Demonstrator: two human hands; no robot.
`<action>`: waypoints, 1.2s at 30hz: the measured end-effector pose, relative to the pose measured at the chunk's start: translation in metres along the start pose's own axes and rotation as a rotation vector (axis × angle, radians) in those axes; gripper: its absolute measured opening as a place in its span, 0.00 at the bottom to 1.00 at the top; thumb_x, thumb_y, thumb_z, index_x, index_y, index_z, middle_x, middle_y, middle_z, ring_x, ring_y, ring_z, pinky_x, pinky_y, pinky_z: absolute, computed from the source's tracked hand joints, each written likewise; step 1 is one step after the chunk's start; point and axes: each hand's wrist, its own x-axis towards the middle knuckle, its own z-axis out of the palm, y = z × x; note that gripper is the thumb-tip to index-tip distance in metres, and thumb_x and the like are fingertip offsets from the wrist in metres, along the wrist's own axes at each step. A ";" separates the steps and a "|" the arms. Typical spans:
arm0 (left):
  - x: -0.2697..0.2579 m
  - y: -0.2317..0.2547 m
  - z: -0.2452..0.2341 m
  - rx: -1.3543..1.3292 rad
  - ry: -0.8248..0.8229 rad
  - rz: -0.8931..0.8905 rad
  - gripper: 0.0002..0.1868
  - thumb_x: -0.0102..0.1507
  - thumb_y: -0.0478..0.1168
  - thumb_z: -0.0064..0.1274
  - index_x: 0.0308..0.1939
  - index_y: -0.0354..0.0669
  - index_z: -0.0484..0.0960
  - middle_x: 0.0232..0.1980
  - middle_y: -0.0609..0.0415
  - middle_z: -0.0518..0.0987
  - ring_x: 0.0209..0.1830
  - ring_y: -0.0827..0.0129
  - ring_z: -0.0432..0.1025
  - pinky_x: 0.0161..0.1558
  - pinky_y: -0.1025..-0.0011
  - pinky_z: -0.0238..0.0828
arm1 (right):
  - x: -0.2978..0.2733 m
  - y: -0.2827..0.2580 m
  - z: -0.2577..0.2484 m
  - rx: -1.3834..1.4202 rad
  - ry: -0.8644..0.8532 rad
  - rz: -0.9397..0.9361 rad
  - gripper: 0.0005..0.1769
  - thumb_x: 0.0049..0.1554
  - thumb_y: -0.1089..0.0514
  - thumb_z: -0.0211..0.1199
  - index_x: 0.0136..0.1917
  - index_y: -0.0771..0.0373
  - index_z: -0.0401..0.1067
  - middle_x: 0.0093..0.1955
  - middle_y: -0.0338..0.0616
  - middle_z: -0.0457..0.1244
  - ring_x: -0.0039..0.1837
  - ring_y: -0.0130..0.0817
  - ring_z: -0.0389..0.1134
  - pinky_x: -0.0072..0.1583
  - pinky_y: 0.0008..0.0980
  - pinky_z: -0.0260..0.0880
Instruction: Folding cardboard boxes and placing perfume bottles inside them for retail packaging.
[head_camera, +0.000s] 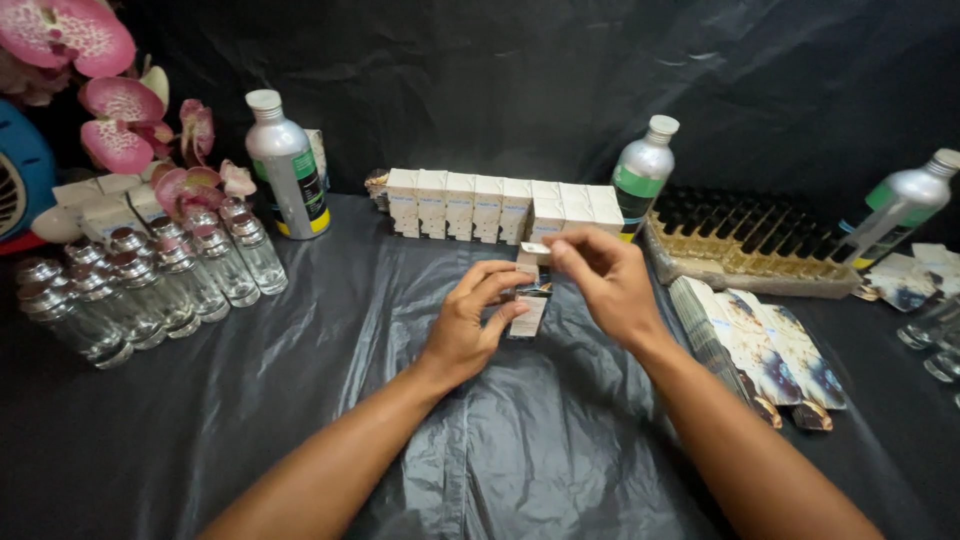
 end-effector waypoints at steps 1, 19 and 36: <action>0.000 0.000 0.000 -0.001 0.003 -0.001 0.13 0.66 0.38 0.56 0.55 0.46 0.82 0.55 0.45 0.78 0.54 0.47 0.77 0.48 0.62 0.80 | -0.001 0.007 0.000 -0.029 -0.001 0.009 0.10 0.60 0.61 0.67 0.55 0.64 0.79 0.45 0.48 0.72 0.50 0.29 0.73 0.52 0.35 0.78; -0.004 -0.010 0.006 -0.070 0.047 -0.022 0.12 0.65 0.37 0.58 0.51 0.39 0.76 0.53 0.45 0.78 0.54 0.49 0.78 0.50 0.63 0.80 | -0.012 -0.014 -0.003 -0.043 -0.188 -0.209 0.03 0.55 0.68 0.69 0.43 0.71 0.78 0.47 0.56 0.71 0.54 0.42 0.74 0.54 0.38 0.76; -0.004 -0.006 0.005 0.023 0.076 0.030 0.08 0.67 0.34 0.53 0.51 0.43 0.78 0.57 0.46 0.73 0.57 0.46 0.76 0.51 0.60 0.80 | -0.006 -0.020 -0.015 -0.099 -0.388 -0.207 0.09 0.57 0.70 0.58 0.49 0.69 0.78 0.61 0.61 0.68 0.62 0.45 0.70 0.56 0.44 0.74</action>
